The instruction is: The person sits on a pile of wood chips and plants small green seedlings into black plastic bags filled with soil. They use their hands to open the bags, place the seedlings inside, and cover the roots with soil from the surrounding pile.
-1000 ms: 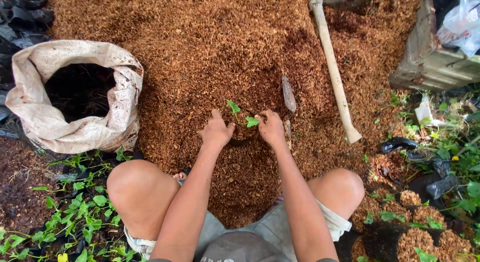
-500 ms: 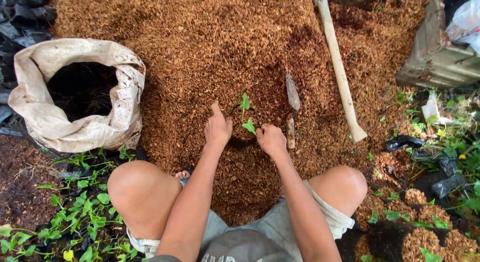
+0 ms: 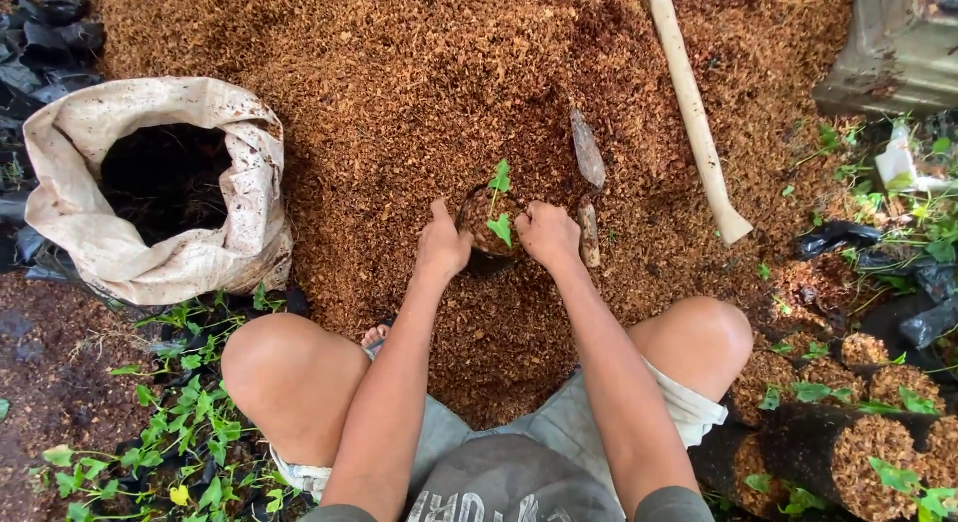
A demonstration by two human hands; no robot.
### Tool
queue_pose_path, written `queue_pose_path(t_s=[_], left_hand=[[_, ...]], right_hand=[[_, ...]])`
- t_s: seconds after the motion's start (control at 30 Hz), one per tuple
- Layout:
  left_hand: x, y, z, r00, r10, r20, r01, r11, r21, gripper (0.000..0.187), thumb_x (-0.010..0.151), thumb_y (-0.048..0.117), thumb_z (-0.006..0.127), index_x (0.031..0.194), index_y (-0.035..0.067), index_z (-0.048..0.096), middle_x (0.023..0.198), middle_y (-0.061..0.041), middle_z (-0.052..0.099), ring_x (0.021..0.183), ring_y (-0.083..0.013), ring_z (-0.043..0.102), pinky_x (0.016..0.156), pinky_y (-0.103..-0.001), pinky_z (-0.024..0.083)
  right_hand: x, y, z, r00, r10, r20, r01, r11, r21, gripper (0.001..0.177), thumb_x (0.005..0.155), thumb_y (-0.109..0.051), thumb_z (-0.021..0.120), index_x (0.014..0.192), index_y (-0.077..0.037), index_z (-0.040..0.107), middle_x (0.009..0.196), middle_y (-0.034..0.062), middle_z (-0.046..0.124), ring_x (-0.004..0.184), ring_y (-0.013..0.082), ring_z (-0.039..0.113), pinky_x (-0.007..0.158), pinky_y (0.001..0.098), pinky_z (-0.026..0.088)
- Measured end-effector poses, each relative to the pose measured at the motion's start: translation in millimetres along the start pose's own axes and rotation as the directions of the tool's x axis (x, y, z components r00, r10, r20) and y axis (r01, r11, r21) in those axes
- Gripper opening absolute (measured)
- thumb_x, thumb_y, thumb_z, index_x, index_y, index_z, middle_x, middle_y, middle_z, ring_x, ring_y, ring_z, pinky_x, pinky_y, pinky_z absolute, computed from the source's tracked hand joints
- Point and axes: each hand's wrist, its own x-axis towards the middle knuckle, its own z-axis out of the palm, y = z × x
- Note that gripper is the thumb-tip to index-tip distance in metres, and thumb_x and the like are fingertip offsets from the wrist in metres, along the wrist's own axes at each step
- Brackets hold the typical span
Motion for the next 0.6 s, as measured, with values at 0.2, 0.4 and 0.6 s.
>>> queue_pose_path(t_s=[0.2,0.4,0.6], left_hand=[[-32,41,-35,0.989,0.008,-0.147,-0.022,0.995,-0.094,0.065,0.099,-0.002,0.05,0.157,0.004,0.021,0.129,-0.036,0.06,0.122,-0.048,0.061,0.102,-0.056,0.05],[-16,34,-23,0.982,0.049,-0.182,-0.081,0.982,-0.17,0.07,0.098,-0.007,0.051,0.159,0.013,0.023,0.124,-0.032,0.063,0.112,-0.0417,0.067,0.094,-0.048,0.056],[16,12,-9,0.984,0.088,-0.152,-0.112,0.981,-0.158,0.062,0.098,-0.006,0.054,0.155,0.01,0.035,0.126,-0.032,0.063,0.109,-0.0374,0.069,0.083,-0.042,0.06]], right_hand=[[-29,-3,7,0.997,0.071,-0.017,-0.067,0.982,0.175,0.026,0.085,-0.032,0.056,0.069,-0.013,0.063,0.065,0.0152,0.065,0.073,0.0376,0.071,0.07,0.0493,0.054],[-55,-13,-15,0.998,0.04,0.037,-0.051,0.942,0.333,0.026,0.087,-0.024,0.059,0.064,-0.012,0.06,0.055,0.0094,0.06,0.057,0.0253,0.061,0.058,0.04,0.05],[-67,-10,-6,0.988,0.034,0.154,-0.09,0.923,0.374,0.026,0.093,-0.023,0.06,0.073,-0.009,0.07,0.06,0.0098,0.069,0.061,0.0245,0.066,0.061,0.0382,0.05]])
